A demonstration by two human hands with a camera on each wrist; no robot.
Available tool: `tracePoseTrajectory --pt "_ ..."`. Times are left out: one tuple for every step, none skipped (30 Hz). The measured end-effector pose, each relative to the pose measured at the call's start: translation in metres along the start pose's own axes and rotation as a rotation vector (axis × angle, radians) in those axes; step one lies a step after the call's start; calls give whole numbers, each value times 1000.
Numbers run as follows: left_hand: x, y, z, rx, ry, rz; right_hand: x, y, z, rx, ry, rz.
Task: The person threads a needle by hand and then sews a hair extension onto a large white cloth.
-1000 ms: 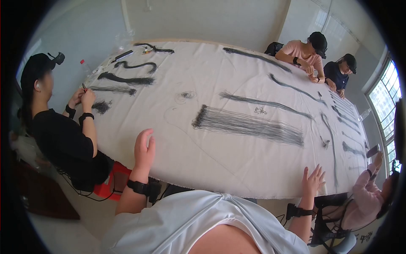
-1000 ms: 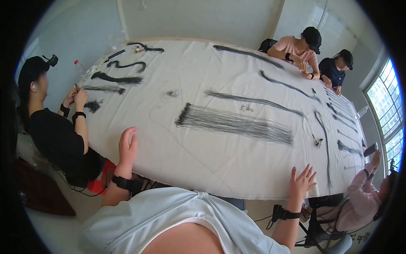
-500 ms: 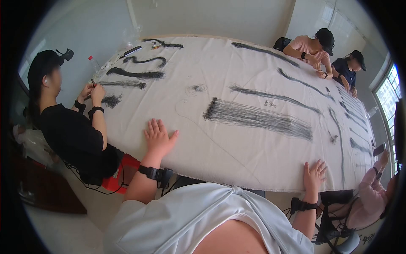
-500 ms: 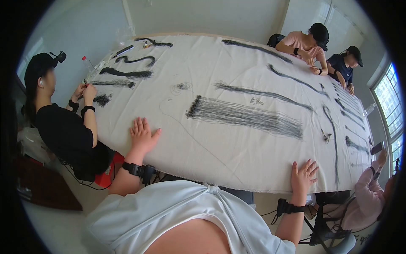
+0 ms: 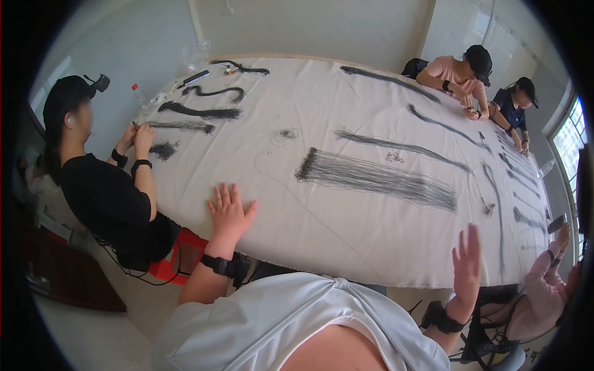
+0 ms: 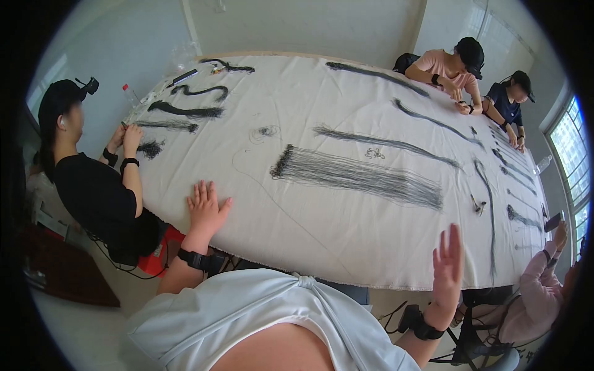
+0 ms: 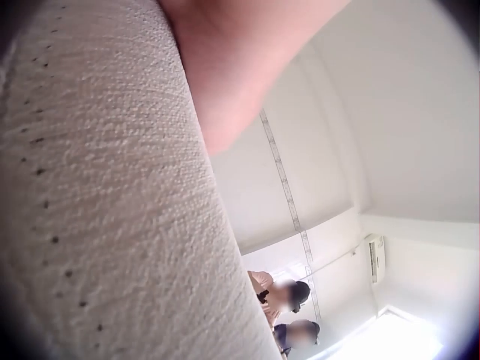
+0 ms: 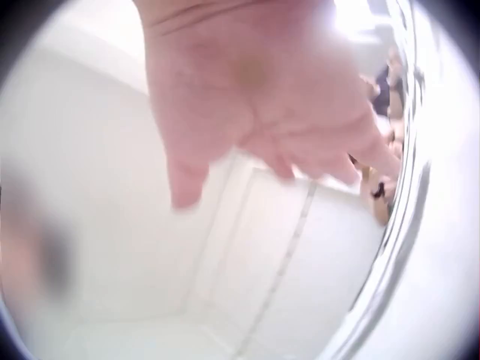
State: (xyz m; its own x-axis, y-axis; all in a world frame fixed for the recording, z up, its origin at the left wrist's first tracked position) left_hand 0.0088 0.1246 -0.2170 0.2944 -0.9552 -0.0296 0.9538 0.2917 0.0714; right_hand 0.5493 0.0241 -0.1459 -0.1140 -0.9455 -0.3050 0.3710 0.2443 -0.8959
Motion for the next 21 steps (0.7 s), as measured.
tracePoseTrajectory --pt "1 1 1 7 1 0 -3 -3 10 -250 269 9" --pt "2 1 1 6 1 7 -1 -6 17 -495 543 19" --pt "3 -1 0 8 3 9 -1 -13 7 -334 646 63" --pt "1 1 0 18 9 6 0 -24 -15 -496 385 59" --pt "0 3 -1 21 6 12 5 -48 -44 -788 -180 66" --pt "1 1 0 19 -1 13 19 -67 -59 -1036 -760 61" --pt "1 2 2 13 -8 11 16 -63 -52 -932 -648 113" --pt "-1 5 5 39 -31 29 7 -55 -44 -826 -539 159" --pt "-1 7 9 62 -57 51 -5 -47 -39 -722 -432 199" --pt "0 9 15 83 -80 75 -26 -28 -25 -672 199 -33" --pt "4 19 29 203 -16 10 -27 10 -16 -741 542 -160" --pt "7 32 44 530 -86 -117 -30 21 -13 -801 880 -283" --pt "10 47 61 858 -161 -242 -36 10 -19 -693 418 -139" --pt "14 62 74 1184 -240 -363 -37 -37 -50 -556 -43 -7" --pt "19 82 79 1439 -461 -359 -29 -82 -87 -402 -500 111" --pt "23 103 84 1681 -689 -348 -19 -105 -113 -235 -949 228" --pt "26 119 84 1748 -899 -353 -30 -102 -118 -328 -763 185" --pt "29 133 81 1805 -1113 -353 -44 -88 -125 -417 -575 142" --pt "30 144 78 1778 -1113 -352 -60 -68 -132 -500 -387 102" --pt "32 155 74 1754 -1114 -352 -73 -46 -134 -575 -198 61" --pt "32 163 70 1734 -1116 -353 -74 -39 -136 -679 -113 8"
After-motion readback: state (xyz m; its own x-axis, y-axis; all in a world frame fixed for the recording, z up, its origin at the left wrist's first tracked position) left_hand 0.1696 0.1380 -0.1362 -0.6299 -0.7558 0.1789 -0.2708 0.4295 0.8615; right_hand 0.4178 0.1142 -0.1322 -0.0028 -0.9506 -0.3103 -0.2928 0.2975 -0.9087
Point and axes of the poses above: each hand's wrist, its own x-axis away from the middle knuckle, its own z-axis out of the back of the hand, y = z × x, the point moved 3 cm from there along -x, towards the middle knuckle, and after that the axes turned 1 degree about -x, right-handed, at the moved point
